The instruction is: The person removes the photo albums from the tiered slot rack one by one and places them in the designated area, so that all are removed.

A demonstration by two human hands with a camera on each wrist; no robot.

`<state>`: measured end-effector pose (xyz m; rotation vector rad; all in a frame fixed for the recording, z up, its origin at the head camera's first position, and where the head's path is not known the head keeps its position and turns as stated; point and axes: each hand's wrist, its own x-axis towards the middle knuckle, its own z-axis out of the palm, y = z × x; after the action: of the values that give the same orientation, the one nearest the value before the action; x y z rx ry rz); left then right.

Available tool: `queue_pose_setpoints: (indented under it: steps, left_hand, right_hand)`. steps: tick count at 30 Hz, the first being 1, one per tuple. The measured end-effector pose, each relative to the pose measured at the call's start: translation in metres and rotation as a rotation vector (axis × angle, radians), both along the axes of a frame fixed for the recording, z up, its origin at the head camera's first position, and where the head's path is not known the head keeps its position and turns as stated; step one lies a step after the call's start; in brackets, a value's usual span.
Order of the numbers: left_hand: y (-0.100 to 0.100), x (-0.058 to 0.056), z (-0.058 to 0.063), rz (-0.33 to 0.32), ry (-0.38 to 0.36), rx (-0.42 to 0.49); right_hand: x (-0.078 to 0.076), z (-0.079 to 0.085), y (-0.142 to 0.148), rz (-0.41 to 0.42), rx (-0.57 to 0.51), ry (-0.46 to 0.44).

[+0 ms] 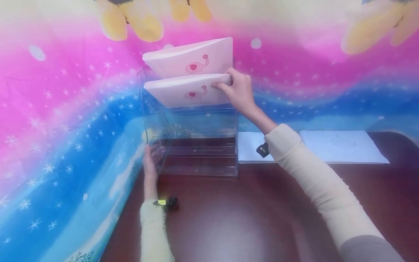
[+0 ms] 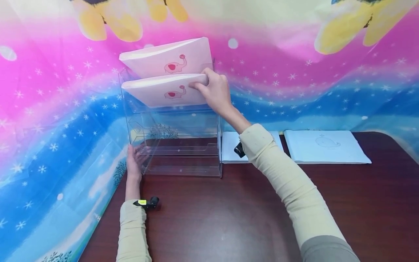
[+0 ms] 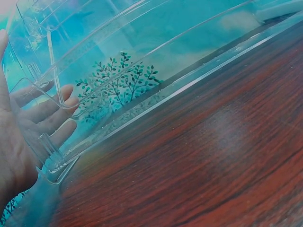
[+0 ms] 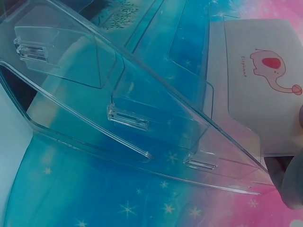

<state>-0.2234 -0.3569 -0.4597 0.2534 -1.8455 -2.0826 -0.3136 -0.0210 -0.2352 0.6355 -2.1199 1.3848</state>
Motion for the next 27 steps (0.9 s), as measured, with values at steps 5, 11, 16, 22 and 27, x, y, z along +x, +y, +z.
queue_pose_setpoints:
  steps: [5,11,16,22,27]
  left_hand:
    - [0.0005,-0.0029,-0.0062,0.027,0.015,0.005]
    - [0.0035,-0.0046,-0.0055,0.041,0.017,-0.003]
    - [0.0049,-0.0054,-0.0053,0.045,0.028,-0.011]
    - [0.0042,-0.0052,-0.0054,0.038,0.018,-0.001]
    - [0.0058,-0.0041,-0.0021,0.018,0.027,0.027]
  right_hand:
    - [0.0003,-0.0004,0.0006,-0.002,0.011,0.001]
    - [-0.0022,0.0022,0.0021,-0.013,0.019,0.006]
    - [-0.0059,0.0036,0.0038,-0.002,0.040,-0.049]
    - [-0.0077,0.0058,0.0061,0.037,0.072,-0.183]
    - [-0.0057,0.0063,0.0090,0.055,0.090,-0.198]
